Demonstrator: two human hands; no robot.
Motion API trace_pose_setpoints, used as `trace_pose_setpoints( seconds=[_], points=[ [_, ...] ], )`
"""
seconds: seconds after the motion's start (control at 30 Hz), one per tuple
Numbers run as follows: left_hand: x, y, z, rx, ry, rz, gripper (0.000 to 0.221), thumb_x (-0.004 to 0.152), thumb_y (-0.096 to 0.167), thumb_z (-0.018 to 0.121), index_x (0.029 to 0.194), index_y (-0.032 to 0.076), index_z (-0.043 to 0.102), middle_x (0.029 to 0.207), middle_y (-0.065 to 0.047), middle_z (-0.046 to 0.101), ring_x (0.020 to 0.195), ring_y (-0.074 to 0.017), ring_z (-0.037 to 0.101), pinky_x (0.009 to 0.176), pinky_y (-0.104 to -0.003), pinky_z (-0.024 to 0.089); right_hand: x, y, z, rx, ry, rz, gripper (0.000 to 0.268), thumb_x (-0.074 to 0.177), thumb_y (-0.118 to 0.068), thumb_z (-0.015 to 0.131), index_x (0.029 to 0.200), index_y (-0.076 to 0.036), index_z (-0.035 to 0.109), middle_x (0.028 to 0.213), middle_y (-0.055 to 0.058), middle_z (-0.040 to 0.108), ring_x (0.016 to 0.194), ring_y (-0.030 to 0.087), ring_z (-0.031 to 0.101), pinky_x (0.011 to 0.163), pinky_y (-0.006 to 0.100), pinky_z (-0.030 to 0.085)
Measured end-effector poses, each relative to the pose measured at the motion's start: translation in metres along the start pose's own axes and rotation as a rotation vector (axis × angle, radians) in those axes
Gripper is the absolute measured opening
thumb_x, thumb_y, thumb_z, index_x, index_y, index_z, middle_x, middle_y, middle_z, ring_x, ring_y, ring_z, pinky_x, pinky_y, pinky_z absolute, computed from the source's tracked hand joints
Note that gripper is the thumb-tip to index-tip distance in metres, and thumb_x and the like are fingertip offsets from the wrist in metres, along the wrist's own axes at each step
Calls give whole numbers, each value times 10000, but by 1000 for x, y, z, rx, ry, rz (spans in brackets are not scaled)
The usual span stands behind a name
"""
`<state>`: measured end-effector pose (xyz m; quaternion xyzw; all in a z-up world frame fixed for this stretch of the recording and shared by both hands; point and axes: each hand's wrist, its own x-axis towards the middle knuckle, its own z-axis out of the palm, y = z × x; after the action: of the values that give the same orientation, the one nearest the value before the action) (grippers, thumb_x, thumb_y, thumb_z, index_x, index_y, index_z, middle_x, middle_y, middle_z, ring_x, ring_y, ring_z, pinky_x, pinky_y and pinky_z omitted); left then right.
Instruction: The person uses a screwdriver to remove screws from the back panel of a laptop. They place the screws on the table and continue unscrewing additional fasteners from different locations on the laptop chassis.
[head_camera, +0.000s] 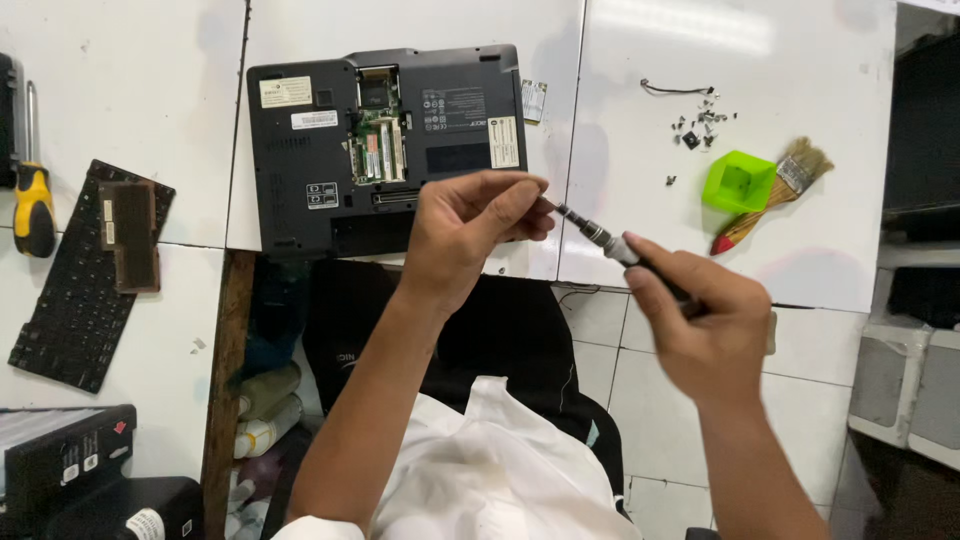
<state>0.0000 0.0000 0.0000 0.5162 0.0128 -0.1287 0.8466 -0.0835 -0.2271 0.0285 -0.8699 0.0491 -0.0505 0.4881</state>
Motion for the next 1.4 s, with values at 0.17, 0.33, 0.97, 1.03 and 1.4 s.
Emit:
trace_pose_setpoints(
  seconds=[0.17,0.33,0.97,1.03,1.4],
  points=[
    [8,21,8,59,-45,59,217,980,170,760,1092,-11,802,911,-144,811,801,-235,801,742,-307,712,16,-8,-6,332,-43,203,315,1011,-109,707,1293,24,751,655,15,385,582,151,342,493,274,291],
    [20,3,-2,-38,-38,-32,244,994,161,737,1126,-37,788,968,-192,816,837,-272,800,788,-354,723,28,3,-3,147,-10,85,256,1003,-89,778,1250,-21,783,701,48,617,550,83,417,467,206,384],
    [81,-42,-78,1411,-62,539,363,893,339,952,1167,146,814,1359,-95,662,1195,-342,547,895,-484,612,114,-1,-29,-694,-638,-243,434,843,-259,854,1262,-364,814,665,-54,699,506,148,562,480,332,466],
    [81,-41,-76,1489,-69,505,408,856,444,984,1164,234,819,1430,-49,618,1223,-313,525,880,-483,613,116,-2,-26,-772,-724,-325,505,844,-284,849,1331,-393,771,687,-49,724,501,163,619,462,362,500],
    [83,-38,-79,1452,-58,481,429,817,447,1022,1146,249,829,1431,-35,609,1210,-305,530,878,-461,614,122,-14,-7,-1076,-852,-339,549,888,-374,771,1414,-502,679,660,-50,693,489,183,617,407,398,503]
  ],
)
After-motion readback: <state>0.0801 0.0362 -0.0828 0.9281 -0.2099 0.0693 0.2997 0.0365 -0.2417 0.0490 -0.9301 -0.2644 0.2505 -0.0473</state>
